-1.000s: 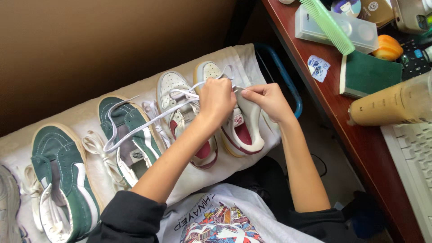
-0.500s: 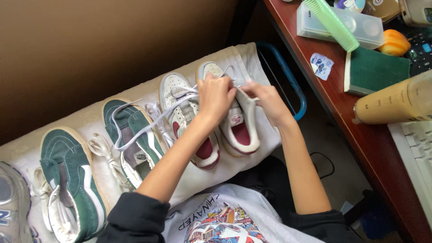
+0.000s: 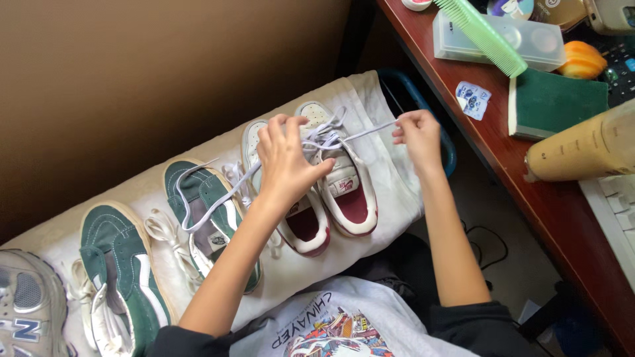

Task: The person removes a white shoelace from a white sneaker and then re-laces the same sneaker by threading the lace through the eyelets and tying a bow. The task is performed on a single shoe placed on a white cloth.

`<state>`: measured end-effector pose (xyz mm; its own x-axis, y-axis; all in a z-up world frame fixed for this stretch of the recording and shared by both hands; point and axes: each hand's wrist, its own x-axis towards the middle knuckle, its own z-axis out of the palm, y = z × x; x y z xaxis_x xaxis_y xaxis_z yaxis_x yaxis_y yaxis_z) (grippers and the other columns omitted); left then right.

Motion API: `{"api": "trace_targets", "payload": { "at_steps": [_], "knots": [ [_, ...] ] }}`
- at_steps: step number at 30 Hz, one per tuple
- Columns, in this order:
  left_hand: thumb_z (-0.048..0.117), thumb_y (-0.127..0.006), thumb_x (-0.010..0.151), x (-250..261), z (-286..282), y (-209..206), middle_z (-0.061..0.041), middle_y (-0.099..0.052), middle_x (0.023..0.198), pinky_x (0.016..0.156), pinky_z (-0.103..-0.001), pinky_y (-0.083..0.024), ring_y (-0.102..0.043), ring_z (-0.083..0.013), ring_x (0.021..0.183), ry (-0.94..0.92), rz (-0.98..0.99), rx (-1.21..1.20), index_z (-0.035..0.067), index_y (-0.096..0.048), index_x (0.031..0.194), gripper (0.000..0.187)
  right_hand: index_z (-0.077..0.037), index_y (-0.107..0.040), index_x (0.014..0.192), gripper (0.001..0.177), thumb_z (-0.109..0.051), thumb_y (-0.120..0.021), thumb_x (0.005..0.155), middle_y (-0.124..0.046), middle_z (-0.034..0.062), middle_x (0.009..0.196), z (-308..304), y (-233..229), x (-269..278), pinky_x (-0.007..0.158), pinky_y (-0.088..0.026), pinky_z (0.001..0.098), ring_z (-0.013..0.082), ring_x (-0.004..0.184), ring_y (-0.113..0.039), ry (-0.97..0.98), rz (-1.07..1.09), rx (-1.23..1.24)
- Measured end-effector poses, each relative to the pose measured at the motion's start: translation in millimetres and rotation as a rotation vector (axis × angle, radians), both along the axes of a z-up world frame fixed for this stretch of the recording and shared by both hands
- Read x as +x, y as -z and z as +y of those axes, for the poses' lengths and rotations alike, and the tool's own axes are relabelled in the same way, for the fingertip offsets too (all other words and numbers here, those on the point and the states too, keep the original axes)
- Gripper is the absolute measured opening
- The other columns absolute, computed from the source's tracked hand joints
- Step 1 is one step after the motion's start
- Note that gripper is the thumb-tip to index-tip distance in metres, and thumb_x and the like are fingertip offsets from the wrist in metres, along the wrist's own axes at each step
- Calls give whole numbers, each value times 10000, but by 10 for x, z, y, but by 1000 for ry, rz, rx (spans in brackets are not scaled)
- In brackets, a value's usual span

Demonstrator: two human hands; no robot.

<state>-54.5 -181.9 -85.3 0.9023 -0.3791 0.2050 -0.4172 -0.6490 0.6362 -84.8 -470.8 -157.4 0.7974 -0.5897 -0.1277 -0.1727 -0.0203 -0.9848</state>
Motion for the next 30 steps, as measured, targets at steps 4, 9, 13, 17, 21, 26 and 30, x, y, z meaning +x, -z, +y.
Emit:
{"api": "trace_targets", "payload": {
  "at_steps": [4, 9, 13, 17, 21, 26, 30],
  "knots": [
    [456, -868, 627, -15, -11, -3, -221, -419, 1379, 1094, -534, -264, -340, -408, 1302, 1, 7, 8, 2, -488, 1351, 935, 34, -584, 1251, 422, -57, -688, 853, -626, 168, 1189, 180, -250, -114, 952, -493, 406, 299, 1120, -608, -387, -334, -800],
    [484, -854, 635, -8, 19, 102, -199, -453, 1389, 1131, -510, -267, -357, -390, 1322, -5, 29, -21, -24, -468, 1370, 974, -33, -660, 1024, 122, -102, -715, 940, -693, 96, 1067, 578, -469, -157, 958, -498, 391, 284, 1079, -640, -666, -291, -802],
    [477, -846, 627, 4, 80, 152, -204, -461, 1376, 1133, -512, -256, -360, -393, 1311, -24, 26, -32, -45, -439, 1394, 1013, -45, -686, 982, 114, -122, -722, 906, -711, 97, 989, 419, -440, -149, 901, -512, 390, 274, 1006, -672, -541, -153, -764],
    [474, -827, 627, 2, 53, 165, -198, -471, 1374, 1144, -500, -252, -370, -385, 1310, -27, 61, -16, -33, -436, 1397, 1001, -66, -711, 1034, 93, -144, -685, 990, -715, 105, 1063, 27, -353, -246, 949, -501, 426, 290, 1069, -676, -257, 235, -1018],
    [478, -819, 628, 14, 32, 166, -198, -476, 1375, 1163, -511, -217, -370, -384, 1312, -27, 61, -20, -22, -433, 1407, 1003, -42, -710, 1166, 413, -79, -719, 755, -688, 153, 1234, 61, -376, -294, 1076, -337, 521, 311, 1208, -607, -305, -1, -1349],
    [481, -820, 623, 11, 8, 204, -208, -492, 1364, 1175, -564, -140, -353, -392, 1344, -24, 107, -7, -1, -448, 1399, 987, -48, -679, 1164, 277, -134, -712, 903, -666, 129, 1226, 530, -512, -227, 1123, -316, 469, 304, 1230, -589, -662, -260, -917],
    [475, -816, 631, 7, 40, 192, -222, -503, 1356, 1184, -574, -129, -354, -399, 1350, -31, 107, -9, 1, -455, 1394, 967, -71, -683, 989, 111, -174, -665, 950, -698, 79, 1030, 543, -695, -181, 1034, -456, 411, 278, 1091, -642, -640, -163, -977]
  ]
}}
